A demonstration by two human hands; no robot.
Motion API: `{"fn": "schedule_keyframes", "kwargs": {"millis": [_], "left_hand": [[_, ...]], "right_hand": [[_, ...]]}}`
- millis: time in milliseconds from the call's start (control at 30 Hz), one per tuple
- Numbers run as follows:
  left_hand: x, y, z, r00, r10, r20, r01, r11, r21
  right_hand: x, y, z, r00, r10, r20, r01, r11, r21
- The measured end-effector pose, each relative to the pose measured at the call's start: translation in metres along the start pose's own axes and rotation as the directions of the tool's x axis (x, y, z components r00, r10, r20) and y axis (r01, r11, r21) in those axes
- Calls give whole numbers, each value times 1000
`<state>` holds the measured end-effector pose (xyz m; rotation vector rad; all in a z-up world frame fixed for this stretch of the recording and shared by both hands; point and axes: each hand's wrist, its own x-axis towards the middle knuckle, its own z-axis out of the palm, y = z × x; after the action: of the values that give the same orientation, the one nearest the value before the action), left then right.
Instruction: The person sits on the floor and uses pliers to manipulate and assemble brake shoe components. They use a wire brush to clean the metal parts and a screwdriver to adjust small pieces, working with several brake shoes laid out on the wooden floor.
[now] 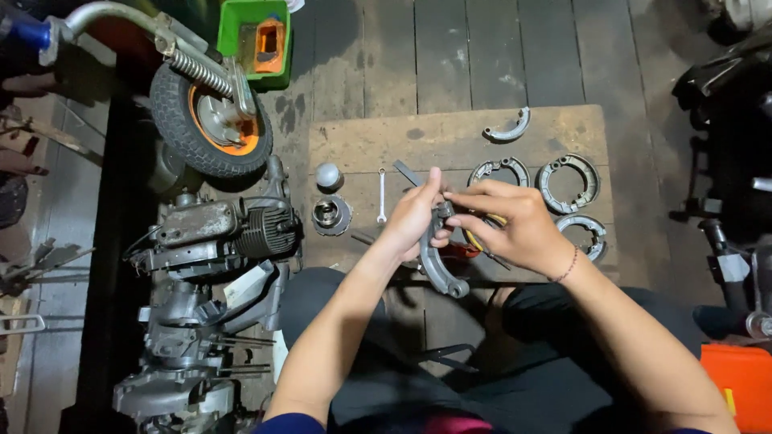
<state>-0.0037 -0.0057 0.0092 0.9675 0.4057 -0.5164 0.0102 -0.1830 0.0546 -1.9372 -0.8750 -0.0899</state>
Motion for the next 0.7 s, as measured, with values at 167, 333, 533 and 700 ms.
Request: {"fn": "schedule_keyframes", "kwargs": {"millis": [167, 333, 533, 700], "left_hand": [[6, -8, 5, 1000, -25, 6, 25, 999, 27], [13, -16, 12, 999, -49, 1, 49, 998, 40], [-2, -6, 24, 994, -23, 110, 22, 1000, 19], [8, -22, 3, 953, 53, 300, -32, 997, -75]], "right_hand": [[-1, 8, -9, 996, 83, 13, -84, 989, 124], [-8, 15, -13, 997, 73, -4, -72, 990, 120], [-11, 23, -14, 997, 56, -52, -50, 994, 100], [-15, 26, -17, 997, 44, -61, -34, 987, 157]]}}
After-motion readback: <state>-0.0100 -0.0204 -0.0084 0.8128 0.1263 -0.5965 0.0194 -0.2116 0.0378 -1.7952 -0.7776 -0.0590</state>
